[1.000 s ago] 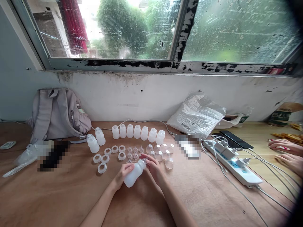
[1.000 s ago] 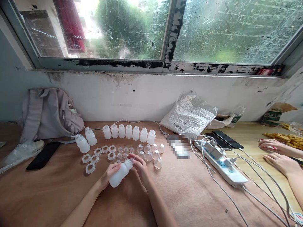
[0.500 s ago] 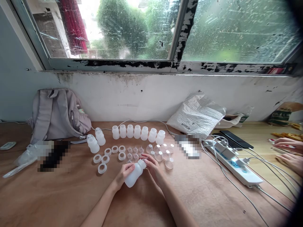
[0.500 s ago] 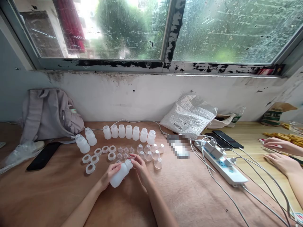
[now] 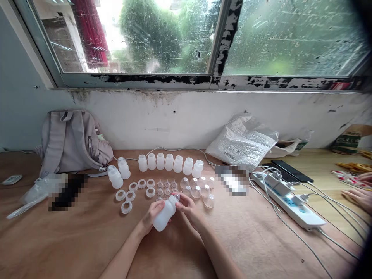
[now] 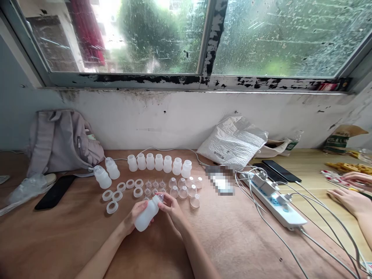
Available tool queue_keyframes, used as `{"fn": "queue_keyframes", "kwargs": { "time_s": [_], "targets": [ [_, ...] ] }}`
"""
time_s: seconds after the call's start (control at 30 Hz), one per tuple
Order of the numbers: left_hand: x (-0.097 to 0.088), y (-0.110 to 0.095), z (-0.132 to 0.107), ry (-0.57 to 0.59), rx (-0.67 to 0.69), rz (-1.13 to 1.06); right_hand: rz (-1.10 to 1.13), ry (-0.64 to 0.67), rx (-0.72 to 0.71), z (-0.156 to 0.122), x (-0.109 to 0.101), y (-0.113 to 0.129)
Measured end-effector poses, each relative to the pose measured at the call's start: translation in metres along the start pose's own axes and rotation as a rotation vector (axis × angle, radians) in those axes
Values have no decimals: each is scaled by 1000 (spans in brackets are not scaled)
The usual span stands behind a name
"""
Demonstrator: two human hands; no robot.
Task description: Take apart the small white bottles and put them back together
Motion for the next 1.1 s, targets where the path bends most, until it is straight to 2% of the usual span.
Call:
{"fn": "queue_keyframes", "kwargs": {
  "time_s": [0.1,0.17,0.3,0.37,0.47,0.53,0.6,0.7,0.8,0.87,0.97,1.1],
  "targets": [
    [-2,-12,1,-48,168,135,-61,-64,-3,3,-7,-4],
    [-3,-16,0,-71,222,168,-58,-61,-8,4,-7,-4],
    [2,-8,-1,-13,131,132,49,-5,-17,2,-1,-1],
    [5,-5,-1,8,113,188,50,-12,-12,2,-1,-2],
    [2,-10,-2,-107,207,344,-18,-102,-25,4,-7,-4],
    [0,-13,-4,-173,244,369,-19,-120,-39,4,-8,-4],
    [6,-5,-5,-102,143,264,46,-61,-22,2,-3,-4],
    [23,10,-11,103,-81,-35,204,106,59,-3,9,-7],
    [30,11,-16,168,-135,-247,306,217,99,-7,14,-7],
    [30,12,-16,164,-138,-280,311,223,98,-6,13,-8],
    [24,10,-11,80,-75,-128,259,146,77,-3,7,-9],
    [11,-9,-8,-141,185,337,155,-2,11,-1,-1,-5]
  ]
}}
Point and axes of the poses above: each hand's wrist, its own z-axis towards the middle knuckle, its own x-axis out of the palm, y = z × x, the point moved 8 cm from there along z, towards the middle knuckle, and after that the axes turned 4 degrees about -y, right-handed, at the moved point
